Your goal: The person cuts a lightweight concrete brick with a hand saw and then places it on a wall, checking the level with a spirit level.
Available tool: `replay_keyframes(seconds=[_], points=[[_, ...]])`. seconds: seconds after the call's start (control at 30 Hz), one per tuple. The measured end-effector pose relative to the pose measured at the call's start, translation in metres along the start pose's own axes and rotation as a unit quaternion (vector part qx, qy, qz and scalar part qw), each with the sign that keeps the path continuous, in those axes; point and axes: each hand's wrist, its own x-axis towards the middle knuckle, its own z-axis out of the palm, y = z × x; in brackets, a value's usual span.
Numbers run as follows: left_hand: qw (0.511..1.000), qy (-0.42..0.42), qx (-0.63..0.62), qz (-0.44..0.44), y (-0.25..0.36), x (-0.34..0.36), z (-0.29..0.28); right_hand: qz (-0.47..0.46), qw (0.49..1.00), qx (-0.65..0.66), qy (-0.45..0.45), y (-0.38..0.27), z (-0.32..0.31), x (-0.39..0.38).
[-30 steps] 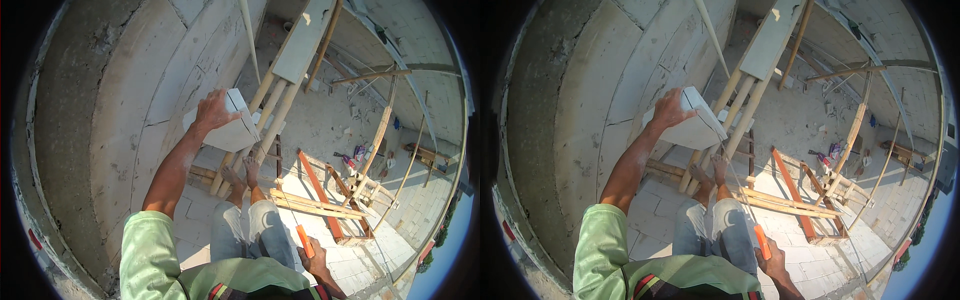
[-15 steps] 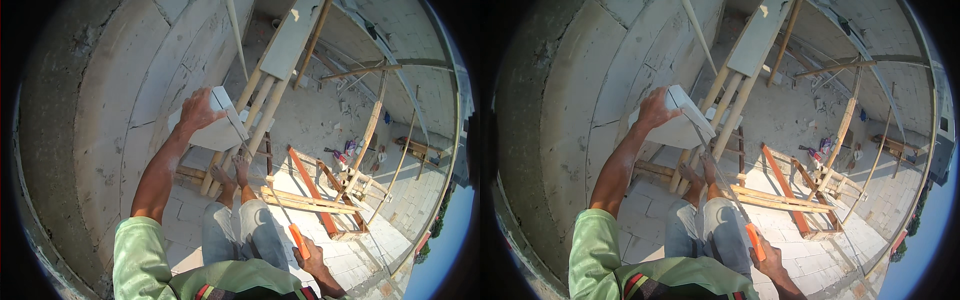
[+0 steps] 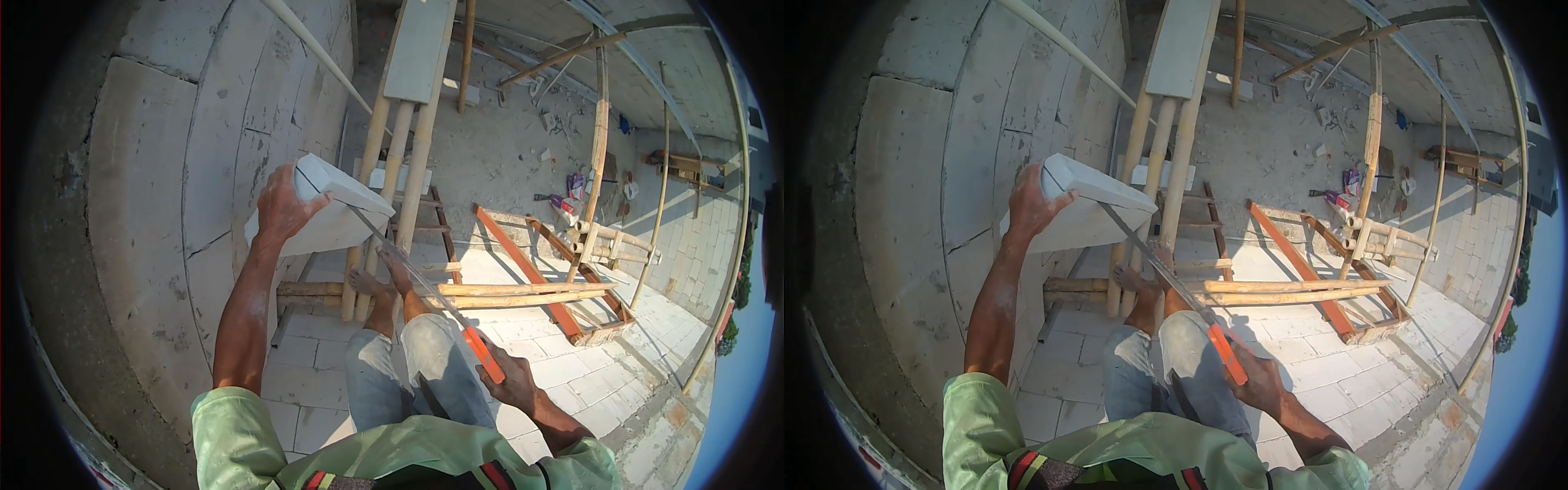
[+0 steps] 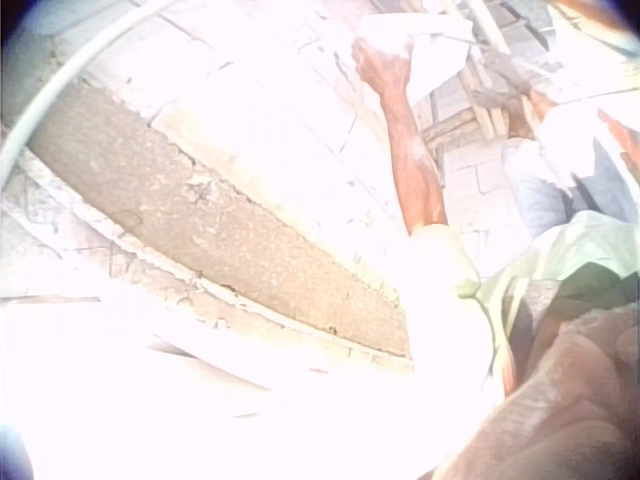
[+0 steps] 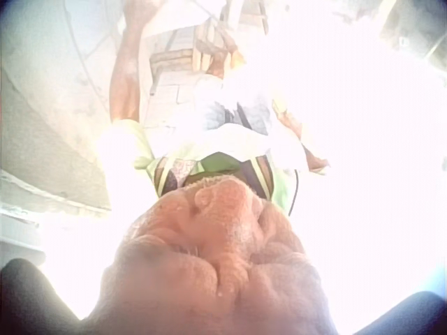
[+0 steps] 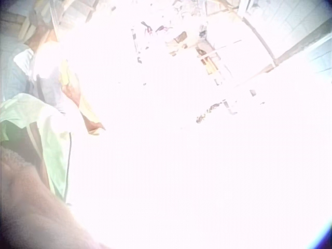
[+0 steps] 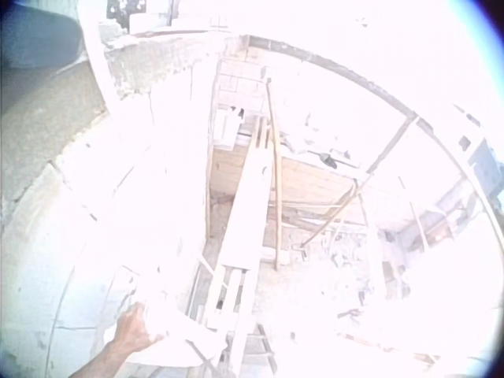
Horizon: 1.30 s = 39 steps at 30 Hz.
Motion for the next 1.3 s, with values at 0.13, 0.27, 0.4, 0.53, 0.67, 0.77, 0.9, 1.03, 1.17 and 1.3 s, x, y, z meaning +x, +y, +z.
replay_keyframes(seconds=[0.13, 0.27, 0.4, 0.53, 0.67, 0.77, 0.9, 1.03, 1.17, 1.3], points=[[1.000, 0.016, -0.014, -0.014, 0.001, 0.003, -0.001, -0.052, 0.996, -0.010, 0.065, 0.014, 0.029, 0.029], [1.000, 0.001, -0.019, -0.020, -0.004, 0.010, -0.003, -0.086, 0.995, 0.001, 0.054, 0.034, 0.027, 0.024], [1.000, -0.007, 0.001, -0.012, -0.003, 0.012, -0.002, -0.079, 0.996, -0.031, -0.006, 0.035, -0.001, 0.015], [1.000, 0.001, -0.016, 0.002, 0.012, -0.001, 0.000, -0.154, 0.986, -0.037, 0.049, 0.014, 0.009, 0.062], [1.000, -0.004, -0.013, 0.004, 0.028, -0.021, 0.006, -0.063, 0.995, 0.038, 0.071, 0.007, 0.065, 0.149], [0.999, 0.027, -0.020, 0.013, 0.022, -0.019, 0.006, -0.070, 0.992, 0.064, 0.080, 0.011, 0.096, 0.180], [0.999, 0.021, -0.032, -0.027, 0.012, -0.014, 0.007, -0.050, 0.987, 0.088, 0.125, 0.000, 0.094, 0.194], [0.999, 0.019, -0.017, -0.021, 0.014, -0.012, 0.007, 0.005, 0.997, 0.054, 0.052, -0.026, 0.075, 0.203], [0.998, 0.011, -0.050, -0.021, 0.020, -0.008, 0.004, 0.029, 0.997, 0.061, 0.022, -0.021, 0.076, 0.203], [0.998, -0.039, 0.039, 0.016, 0.024, -0.007, 0.004, 0.027, 0.997, 0.069, 0.009, 0.002, 0.094, 0.199]])
